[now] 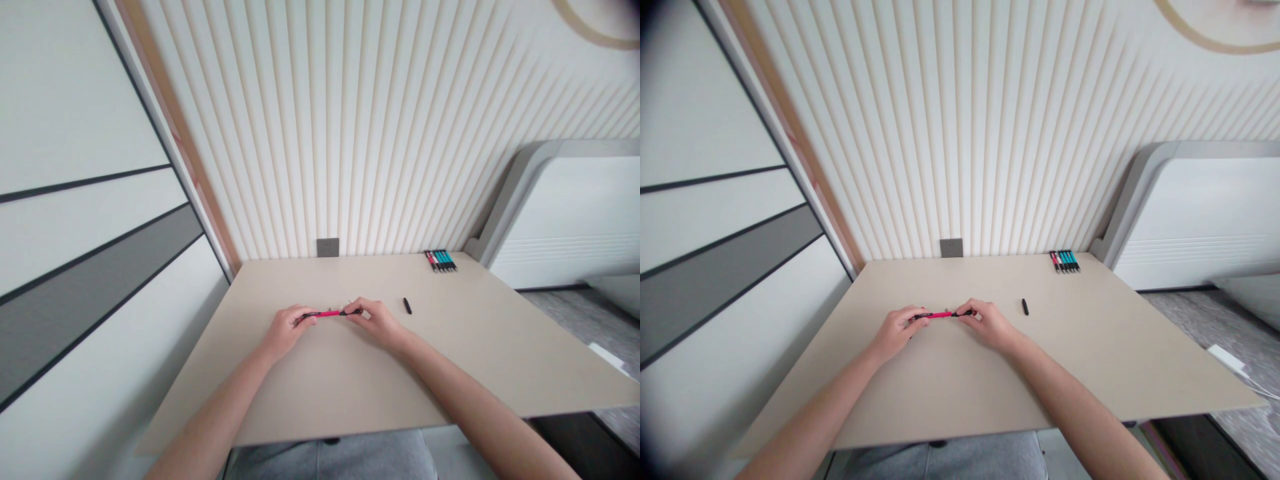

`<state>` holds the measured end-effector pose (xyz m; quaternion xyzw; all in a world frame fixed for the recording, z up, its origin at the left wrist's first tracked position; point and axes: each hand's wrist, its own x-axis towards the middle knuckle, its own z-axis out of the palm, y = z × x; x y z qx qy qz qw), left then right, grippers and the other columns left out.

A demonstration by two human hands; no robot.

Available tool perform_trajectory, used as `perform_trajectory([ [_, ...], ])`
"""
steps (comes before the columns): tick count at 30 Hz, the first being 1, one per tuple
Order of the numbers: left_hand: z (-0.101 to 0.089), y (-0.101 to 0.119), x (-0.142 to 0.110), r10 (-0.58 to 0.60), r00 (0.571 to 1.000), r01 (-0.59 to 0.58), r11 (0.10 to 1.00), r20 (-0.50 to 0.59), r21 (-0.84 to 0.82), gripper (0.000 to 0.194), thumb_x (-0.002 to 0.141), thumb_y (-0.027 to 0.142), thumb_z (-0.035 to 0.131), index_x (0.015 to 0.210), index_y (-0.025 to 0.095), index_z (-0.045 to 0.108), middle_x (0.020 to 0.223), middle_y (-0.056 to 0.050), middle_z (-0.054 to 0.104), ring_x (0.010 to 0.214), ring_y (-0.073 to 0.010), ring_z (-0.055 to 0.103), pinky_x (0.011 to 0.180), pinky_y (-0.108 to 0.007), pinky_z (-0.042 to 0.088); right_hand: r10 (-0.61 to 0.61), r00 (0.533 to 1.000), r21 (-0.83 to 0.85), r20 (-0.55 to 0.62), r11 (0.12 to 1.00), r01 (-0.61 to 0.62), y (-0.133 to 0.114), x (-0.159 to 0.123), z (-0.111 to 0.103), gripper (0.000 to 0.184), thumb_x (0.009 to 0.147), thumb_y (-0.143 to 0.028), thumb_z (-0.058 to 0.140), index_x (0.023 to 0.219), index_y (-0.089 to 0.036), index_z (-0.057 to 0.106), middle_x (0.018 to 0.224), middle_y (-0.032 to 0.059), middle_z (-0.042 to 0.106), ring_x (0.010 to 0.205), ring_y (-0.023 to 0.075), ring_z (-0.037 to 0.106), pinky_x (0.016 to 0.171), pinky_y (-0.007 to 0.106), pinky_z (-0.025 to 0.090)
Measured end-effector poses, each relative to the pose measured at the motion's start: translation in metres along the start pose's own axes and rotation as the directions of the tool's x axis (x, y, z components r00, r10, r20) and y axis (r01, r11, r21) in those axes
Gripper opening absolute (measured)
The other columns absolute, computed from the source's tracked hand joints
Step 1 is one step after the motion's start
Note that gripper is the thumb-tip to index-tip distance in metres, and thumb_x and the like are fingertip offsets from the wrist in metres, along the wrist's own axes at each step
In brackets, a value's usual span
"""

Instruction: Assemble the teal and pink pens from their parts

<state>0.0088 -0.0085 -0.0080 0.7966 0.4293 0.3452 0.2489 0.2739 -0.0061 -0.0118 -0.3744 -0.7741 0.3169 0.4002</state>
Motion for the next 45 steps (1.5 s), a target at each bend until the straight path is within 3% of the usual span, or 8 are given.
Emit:
perform_trajectory([
  [13,0.0,0.003,0.002,0.126,0.992,-0.125,0.992,-0.028,0.035,0.02,0.091,0.032,0.056,0.1,0.021,0.071,0.084,-0.004,0.069,0.076,-0.0157,0.06,0.07,-0.025,0.047,0.115,0.984,0.008,0.138,0.993,-0.117,-0.008,-0.003,0.003,0.035,0.099,-0.042,0.035,0.116,-0.02,0.057,0.075,0.001,0.069,0.063,0.0127,0.061,0.062,0.024,0.048],
  [18,-0.001,0.003,0.002,0.088,0.995,-0.086,0.995,-0.045,0.058,0.02,0.091,0.032,0.056,0.1,0.02,0.07,0.08,-0.003,0.066,0.071,-0.0142,0.059,0.065,-0.023,0.045,0.004,0.992,-0.018,0.123,1.0,-0.002,-0.006,-0.003,-0.001,0.039,0.092,-0.038,0.054,0.126,-0.021,0.048,0.092,0.0033,0.07,0.074,0.0136,0.06,0.072,0.027,0.048],
  [25,-0.002,0.002,0.001,0.127,0.989,-0.122,0.991,-0.075,0.063,0.02,0.092,0.031,0.056,0.101,0.019,0.07,0.079,-0.003,0.066,0.073,-0.0146,0.059,0.068,-0.024,0.046,0.077,0.996,-0.109,0.041,0.991,-0.072,-0.004,0.0,-0.007,0.021,0.091,-0.037,0.055,0.094,-0.019,0.065,0.077,0.0016,0.069,0.068,0.0137,0.06,0.066,0.025,0.046],
  [31,-0.002,0.005,0.001,0.172,0.982,-0.167,0.984,-0.076,0.068,0.019,0.092,0.032,0.057,0.099,0.02,0.07,0.083,-0.005,0.068,0.076,-0.0156,0.061,0.072,-0.026,0.048,0.091,0.986,-0.16,0.14,0.985,-0.069,-0.003,0.0,-0.007,0.056,0.101,-0.041,0.03,0.062,-0.018,0.062,0.058,0.0011,0.063,0.056,0.0126,0.058,0.063,0.025,0.045],
  [35,-0.003,0.005,0.001,0.133,0.985,-0.125,0.989,-0.108,0.077,0.019,0.091,0.032,0.057,0.098,0.02,0.07,0.08,-0.003,0.066,0.073,-0.0147,0.06,0.07,-0.025,0.048,0.034,0.997,-0.178,0.062,0.984,-0.023,-0.005,0.0,-0.01,0.03,0.094,-0.042,0.049,0.105,-0.02,0.066,0.081,0.0025,0.069,0.073,0.0154,0.061,0.07,0.027,0.047],
  [37,-0.003,0.005,0.001,0.125,0.985,-0.117,0.99,-0.115,0.075,0.019,0.091,0.033,0.057,0.098,0.02,0.07,0.079,-0.003,0.066,0.072,-0.0146,0.06,0.068,-0.024,0.048,-0.004,1.0,-0.178,0.027,0.984,0.009,-0.006,0.0,-0.012,0.034,0.09,-0.041,0.057,0.117,-0.022,0.06,0.091,0.004,0.069,0.08,0.0166,0.062,0.074,0.028,0.047],
  [41,-0.003,0.004,0.001,0.133,0.986,-0.125,0.989,-0.104,0.075,0.019,0.091,0.033,0.057,0.098,0.021,0.07,0.08,-0.004,0.066,0.073,-0.015,0.06,0.069,-0.025,0.048,-0.029,0.999,-0.206,0.021,0.978,0.032,-0.009,0.001,-0.014,0.022,0.092,-0.038,0.053,0.096,-0.021,0.067,0.091,0.0052,0.07,0.082,0.0181,0.062,0.077,0.031,0.047],
  [45,-0.001,0.0,0.001,0.162,0.984,-0.157,0.985,-0.075,0.071,0.019,0.091,0.032,0.057,0.1,0.02,0.07,0.084,-0.005,0.068,0.077,-0.0155,0.061,0.071,-0.026,0.048,0.008,0.995,-0.283,0.103,0.959,0.021,-0.009,0.0,-0.014,0.045,0.099,-0.038,0.038,0.067,-0.02,0.064,0.064,0.0032,0.066,0.064,0.0157,0.06,0.071,0.029,0.045],
])
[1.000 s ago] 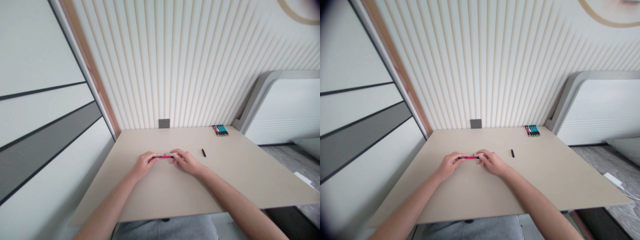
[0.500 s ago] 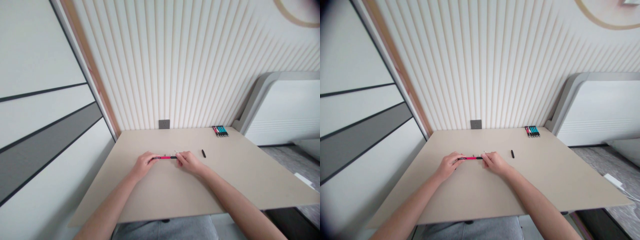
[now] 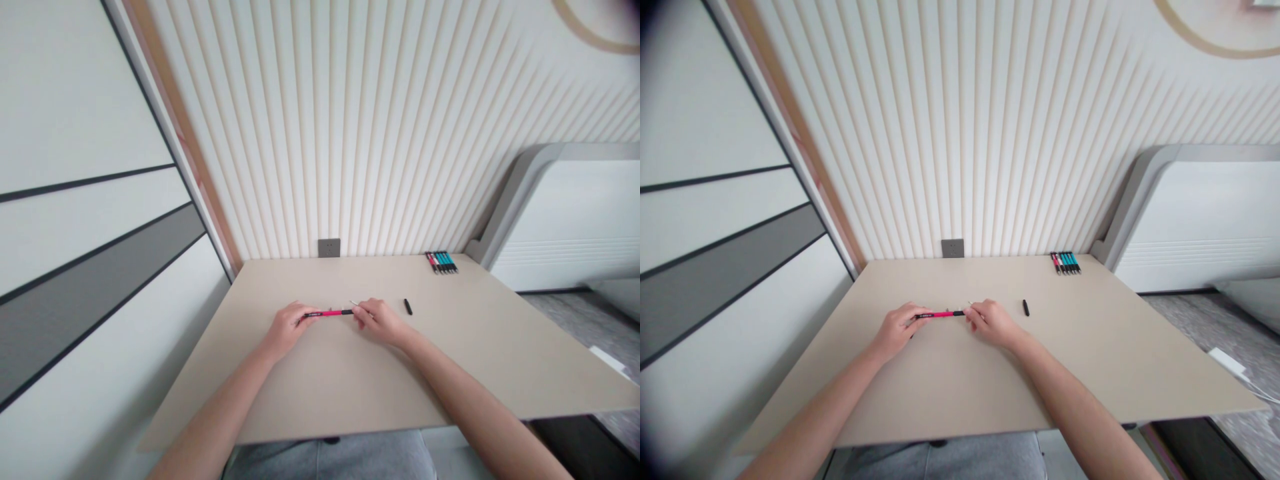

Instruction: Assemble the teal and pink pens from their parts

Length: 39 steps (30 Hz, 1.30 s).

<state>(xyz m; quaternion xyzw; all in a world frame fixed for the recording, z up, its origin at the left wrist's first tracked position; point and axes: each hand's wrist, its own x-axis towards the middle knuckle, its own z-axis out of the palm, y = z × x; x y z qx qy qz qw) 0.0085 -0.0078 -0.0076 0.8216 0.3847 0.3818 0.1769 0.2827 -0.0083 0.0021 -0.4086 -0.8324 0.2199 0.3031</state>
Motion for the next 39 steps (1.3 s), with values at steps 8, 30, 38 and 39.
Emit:
perform_trajectory([
  [8,-0.0013,-0.0017,0.0015,-0.048,0.997,0.052,0.997,-0.062,0.057,0.018,0.089,0.035,0.06,0.092,0.019,0.068,0.077,-0.003,0.065,0.072,-0.015,0.059,0.067,-0.025,0.047,-0.024,1.0,-0.011,-0.003,1.0,0.024,0.0011,0.0,0.0,0.05,0.101,-0.039,0.031,0.068,-0.019,0.064,0.063,0.0036,0.064,0.063,0.0153,0.059,0.07,0.029,0.045],
  [30,-0.0056,-0.002,0.0018,0.016,0.998,-0.009,0.992,-0.054,0.123,0.018,0.092,0.032,0.056,0.095,0.018,0.068,0.074,-0.002,0.06,0.073,-0.0161,0.058,0.068,-0.025,0.045,-0.084,0.994,-0.139,-0.076,0.988,0.073,0.0051,0.0009,-0.0011,0.036,0.099,-0.033,0.039,0.076,-0.019,0.063,0.07,0.0038,0.065,0.071,0.0175,0.059,0.075,0.032,0.042],
  [38,-0.0062,-0.0058,0.002,0.087,0.994,-0.076,0.988,-0.072,0.134,0.016,0.092,0.027,0.056,0.1,0.019,0.068,0.077,-0.003,0.064,0.074,-0.0161,0.059,0.068,-0.026,0.047,-0.092,0.993,-0.052,-0.068,0.995,0.088,0.0057,0.0001,-0.0028,0.028,0.098,-0.037,0.045,0.096,-0.02,0.066,0.085,0.0055,0.069,0.081,0.0174,0.062,0.079,0.031,0.045],
  [39,-0.0062,-0.0065,0.0018,0.088,0.993,-0.077,0.988,-0.08,0.131,0.016,0.092,0.027,0.057,0.1,0.019,0.068,0.078,-0.003,0.064,0.074,-0.016,0.059,0.068,-0.026,0.047,-0.098,0.991,-0.035,-0.093,0.995,0.095,0.0067,-0.0001,-0.0028,0.025,0.095,-0.038,0.05,0.105,-0.02,0.065,0.09,0.0061,0.068,0.084,0.0179,0.062,0.08,0.031,0.046],
])
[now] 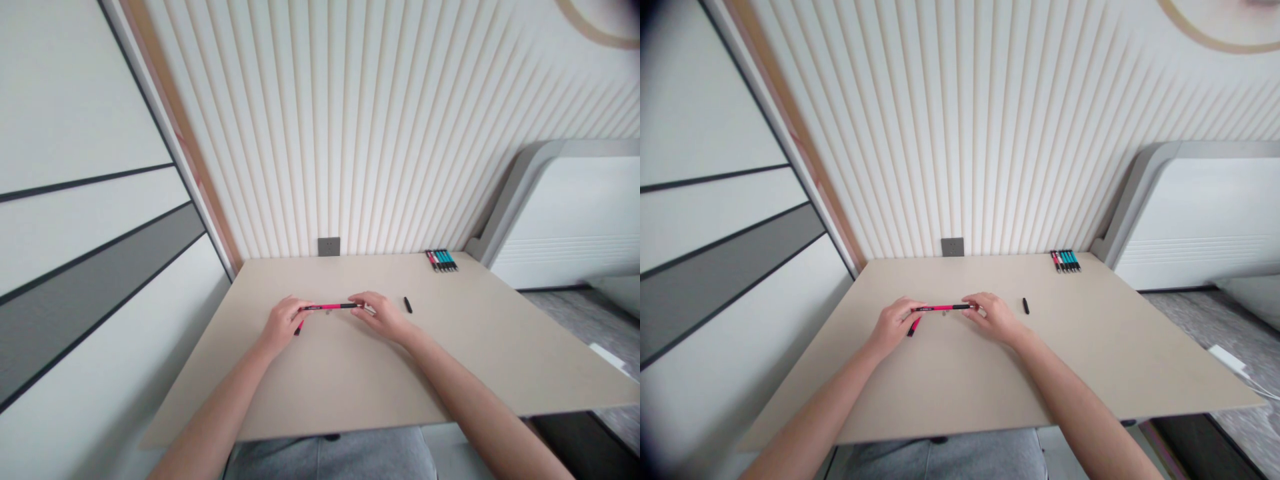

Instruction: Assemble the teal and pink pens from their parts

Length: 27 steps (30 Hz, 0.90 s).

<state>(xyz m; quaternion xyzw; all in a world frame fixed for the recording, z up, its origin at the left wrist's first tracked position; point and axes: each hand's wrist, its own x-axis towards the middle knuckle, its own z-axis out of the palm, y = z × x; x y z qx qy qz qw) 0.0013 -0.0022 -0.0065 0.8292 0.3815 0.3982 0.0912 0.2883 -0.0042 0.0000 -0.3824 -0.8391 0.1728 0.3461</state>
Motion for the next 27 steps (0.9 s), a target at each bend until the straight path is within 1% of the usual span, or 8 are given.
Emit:
perform_trajectory([
  [2,0.0005,-0.0014,-0.0005,0.002,1.0,-0.002,1.0,-0.014,-0.007,0.015,0.092,0.027,0.057,0.1,0.02,0.067,0.078,-0.003,0.064,0.074,-0.0157,0.059,0.068,-0.026,0.048,-0.014,0.999,0.026,-0.029,1.0,0.014,0.0017,-0.0004,0.0003,0.027,0.092,-0.038,0.055,0.111,-0.021,0.062,0.093,0.0062,0.068,0.086,0.0182,0.062,0.081,0.031,0.047],
  [7,0.0012,-0.002,-0.0004,0.014,1.0,-0.014,1.0,-0.021,-0.014,0.016,0.091,0.03,0.059,0.097,0.019,0.069,0.076,-0.003,0.063,0.073,-0.0161,0.058,0.066,-0.027,0.048,-0.035,0.999,-0.002,-0.041,0.999,0.035,0.0017,-0.0008,0.0017,0.02,0.095,-0.035,0.051,0.095,-0.02,0.064,0.089,0.0069,0.068,0.083,0.0187,0.061,0.078,0.031,0.046],
  [12,0.0015,0.0006,0.0013,0.062,0.998,-0.063,0.998,-0.032,-0.023,0.016,0.09,0.029,0.061,0.099,0.02,0.071,0.073,-0.003,0.064,0.074,-0.017,0.057,0.067,-0.028,0.049,-0.016,0.999,-0.12,0.05,0.993,0.022,-0.0033,-0.0001,0.0018,0.041,0.101,-0.031,0.035,0.07,-0.019,0.06,0.066,0.0036,0.063,0.068,0.0163,0.058,0.075,0.031,0.042],
  [15,0.0018,0.0011,0.0016,0.081,0.996,-0.082,0.996,-0.044,-0.022,0.016,0.089,0.029,0.062,0.099,0.02,0.071,0.072,-0.003,0.065,0.074,-0.0171,0.057,0.067,-0.028,0.049,0.03,0.994,-0.113,0.109,0.993,-0.017,-0.0049,0.0005,0.002,0.048,0.102,-0.031,0.03,0.065,-0.019,0.058,0.061,0.0015,0.062,0.062,0.0145,0.057,0.073,0.029,0.042],
  [17,0.0018,0.001,0.0014,0.079,0.996,-0.081,0.996,-0.051,-0.024,0.015,0.09,0.028,0.062,0.099,0.02,0.071,0.072,-0.003,0.065,0.074,-0.0169,0.057,0.066,-0.028,0.049,0.046,0.993,-0.084,0.111,0.996,-0.037,-0.0047,0.0008,0.0017,0.045,0.102,-0.032,0.031,0.072,-0.019,0.062,0.067,0.0022,0.064,0.065,0.0144,0.058,0.072,0.029,0.043],
  [20,0.0014,0.0007,0.0008,0.073,0.995,-0.074,0.997,-0.064,-0.024,0.014,0.09,0.027,0.06,0.098,0.02,0.07,0.075,-0.004,0.065,0.075,-0.0169,0.058,0.067,-0.028,0.05,0.026,0.997,-0.027,0.071,0.999,-0.024,-0.003,0.001,0.0008,0.026,0.097,-0.037,0.045,0.106,-0.02,0.063,0.092,0.006,0.068,0.079,0.0161,0.062,0.075,0.029,0.045],
  [22,0.0013,0.0009,0.0006,0.077,0.996,-0.078,0.997,-0.053,-0.016,0.014,0.091,0.026,0.06,0.098,0.019,0.07,0.075,-0.004,0.065,0.076,-0.017,0.059,0.068,-0.029,0.05,-0.001,0.999,-0.006,0.049,1.0,0.001,-0.001,0.0007,0.001,0.03,0.094,-0.038,0.053,0.118,-0.021,0.058,0.102,0.0077,0.067,0.086,0.0176,0.062,0.079,0.03,0.046],
  [27,0.0018,0.0013,0.0008,0.081,0.997,-0.081,0.997,-0.01,0.011,0.014,0.091,0.028,0.059,0.098,0.019,0.069,0.074,-0.003,0.065,0.077,-0.0172,0.059,0.07,-0.029,0.05,-0.018,1.0,-0.016,0.009,1.0,0.018,0.0034,-0.0011,0.0052,0.017,0.095,-0.032,0.051,0.099,-0.021,0.063,0.093,0.0064,0.068,0.085,0.0185,0.062,0.08,0.031,0.046],
])
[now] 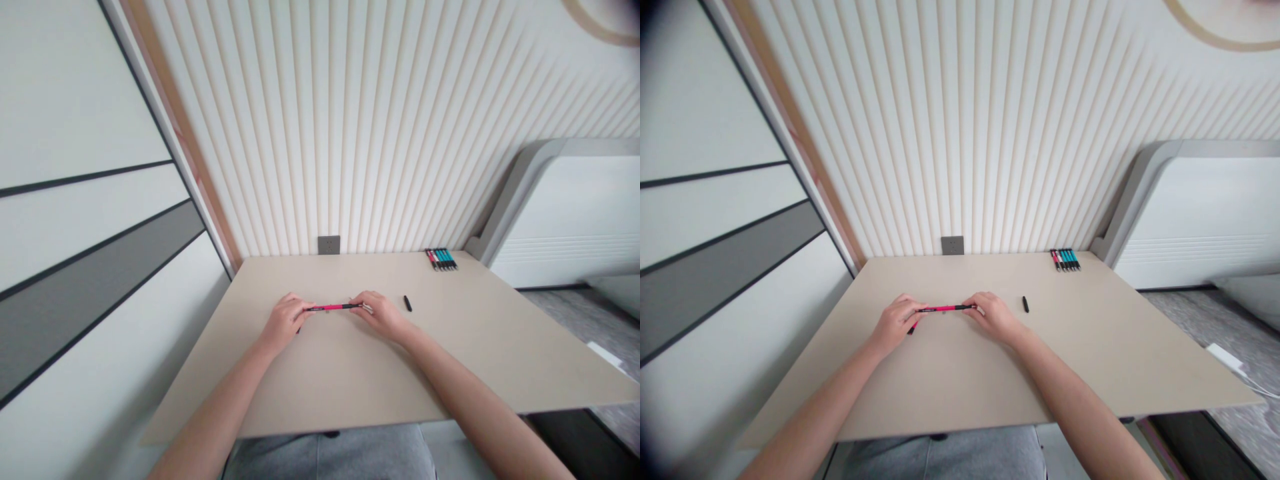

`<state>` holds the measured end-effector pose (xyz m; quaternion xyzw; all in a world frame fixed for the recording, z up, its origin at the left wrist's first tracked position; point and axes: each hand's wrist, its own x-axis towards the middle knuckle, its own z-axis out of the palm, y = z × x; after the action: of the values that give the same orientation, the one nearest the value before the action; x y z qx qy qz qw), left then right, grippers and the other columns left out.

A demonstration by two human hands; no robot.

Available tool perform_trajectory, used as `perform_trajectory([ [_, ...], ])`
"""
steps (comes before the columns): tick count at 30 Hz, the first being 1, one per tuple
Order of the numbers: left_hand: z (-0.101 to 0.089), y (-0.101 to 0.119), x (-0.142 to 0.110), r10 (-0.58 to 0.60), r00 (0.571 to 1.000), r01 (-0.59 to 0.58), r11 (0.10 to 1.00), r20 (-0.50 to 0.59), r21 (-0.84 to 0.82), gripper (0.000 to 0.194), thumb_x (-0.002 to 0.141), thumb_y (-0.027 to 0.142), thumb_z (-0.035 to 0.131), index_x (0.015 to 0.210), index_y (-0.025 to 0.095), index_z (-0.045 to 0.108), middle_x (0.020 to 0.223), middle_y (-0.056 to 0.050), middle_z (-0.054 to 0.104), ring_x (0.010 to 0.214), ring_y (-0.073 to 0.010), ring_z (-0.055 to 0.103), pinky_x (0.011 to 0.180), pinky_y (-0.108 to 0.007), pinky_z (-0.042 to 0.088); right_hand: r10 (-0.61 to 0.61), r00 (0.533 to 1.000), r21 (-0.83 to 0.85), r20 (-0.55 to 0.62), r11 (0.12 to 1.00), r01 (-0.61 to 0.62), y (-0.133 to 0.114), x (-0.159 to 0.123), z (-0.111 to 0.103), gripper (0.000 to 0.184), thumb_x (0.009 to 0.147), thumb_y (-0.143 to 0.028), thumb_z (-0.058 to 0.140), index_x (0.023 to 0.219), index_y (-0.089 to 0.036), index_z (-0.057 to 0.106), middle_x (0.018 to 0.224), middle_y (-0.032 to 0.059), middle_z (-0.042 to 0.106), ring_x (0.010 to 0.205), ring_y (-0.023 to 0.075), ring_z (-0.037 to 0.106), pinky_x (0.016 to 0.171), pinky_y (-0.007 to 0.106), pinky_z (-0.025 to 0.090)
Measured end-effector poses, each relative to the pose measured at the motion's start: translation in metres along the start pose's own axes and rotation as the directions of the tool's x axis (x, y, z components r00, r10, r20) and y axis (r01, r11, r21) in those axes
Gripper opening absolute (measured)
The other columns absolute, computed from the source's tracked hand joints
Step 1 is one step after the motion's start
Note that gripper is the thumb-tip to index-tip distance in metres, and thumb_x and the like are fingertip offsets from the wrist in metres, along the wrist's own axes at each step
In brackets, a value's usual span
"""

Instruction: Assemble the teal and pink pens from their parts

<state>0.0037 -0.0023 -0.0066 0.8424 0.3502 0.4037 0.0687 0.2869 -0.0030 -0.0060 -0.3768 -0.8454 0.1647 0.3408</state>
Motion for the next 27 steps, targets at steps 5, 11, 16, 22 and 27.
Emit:
perform_trajectory([
  [5,0.001,-0.002,-0.001,0.002,1.0,-0.002,1.0,0.009,0.027,0.013,0.089,0.027,0.062,0.097,0.019,0.069,0.08,-0.004,0.067,0.079,-0.0171,0.058,0.072,-0.03,0.049,-0.001,0.998,-0.15,0.068,0.989,0.011,-0.004,0.0,0.001,0.028,0.098,-0.031,0.041,0.083,-0.019,0.061,0.076,0.0046,0.066,0.074,0.0174,0.059,0.074,0.03,0.042],
  [11,-0.001,-0.003,-0.001,0.062,0.998,-0.062,0.996,0.004,0.06,0.014,0.09,0.028,0.061,0.098,0.02,0.069,0.08,-0.004,0.069,0.079,-0.018,0.057,0.074,-0.032,0.049,0.035,0.989,-0.212,0.146,0.977,-0.003,-0.009,0.002,0.0,0.041,0.101,-0.027,0.03,0.071,-0.019,0.057,0.063,0.0017,0.061,0.063,0.0151,0.055,0.071,0.028,0.039],
  [16,-0.004,-0.004,-0.001,0.095,0.995,-0.097,0.99,0.018,0.104,0.014,0.09,0.027,0.061,0.099,0.02,0.07,0.08,-0.004,0.07,0.081,-0.0186,0.057,0.074,-0.033,0.049,0.104,0.981,-0.134,0.166,0.988,-0.082,-0.013,0.002,0.0,0.044,0.101,-0.031,0.029,0.071,-0.02,0.058,0.059,0.0017,0.059,0.059,0.0151,0.055,0.066,0.027,0.039],
  [22,-0.006,-0.002,0.0,0.1,0.995,-0.099,0.986,-0.001,0.136,0.014,0.09,0.026,0.061,0.099,0.02,0.069,0.081,-0.004,0.07,0.08,-0.0182,0.058,0.074,-0.032,0.049,0.171,0.973,-0.028,0.154,0.985,-0.168,-0.016,0.001,0.0,0.047,0.102,-0.036,0.029,0.071,-0.019,0.06,0.056,-0.0003,0.058,0.055,0.0131,0.055,0.061,0.024,0.04],
  [27,-0.007,-0.006,-0.001,0.112,0.993,-0.107,0.985,-0.029,0.134,0.013,0.09,0.026,0.061,0.098,0.019,0.069,0.082,-0.005,0.071,0.079,-0.0185,0.059,0.073,-0.032,0.049,0.058,0.992,0.074,0.111,0.995,-0.067,-0.013,0.002,-0.003,0.031,0.098,-0.04,0.043,0.101,-0.019,0.065,0.084,0.0041,0.068,0.073,0.0145,0.061,0.069,0.025,0.044],
])
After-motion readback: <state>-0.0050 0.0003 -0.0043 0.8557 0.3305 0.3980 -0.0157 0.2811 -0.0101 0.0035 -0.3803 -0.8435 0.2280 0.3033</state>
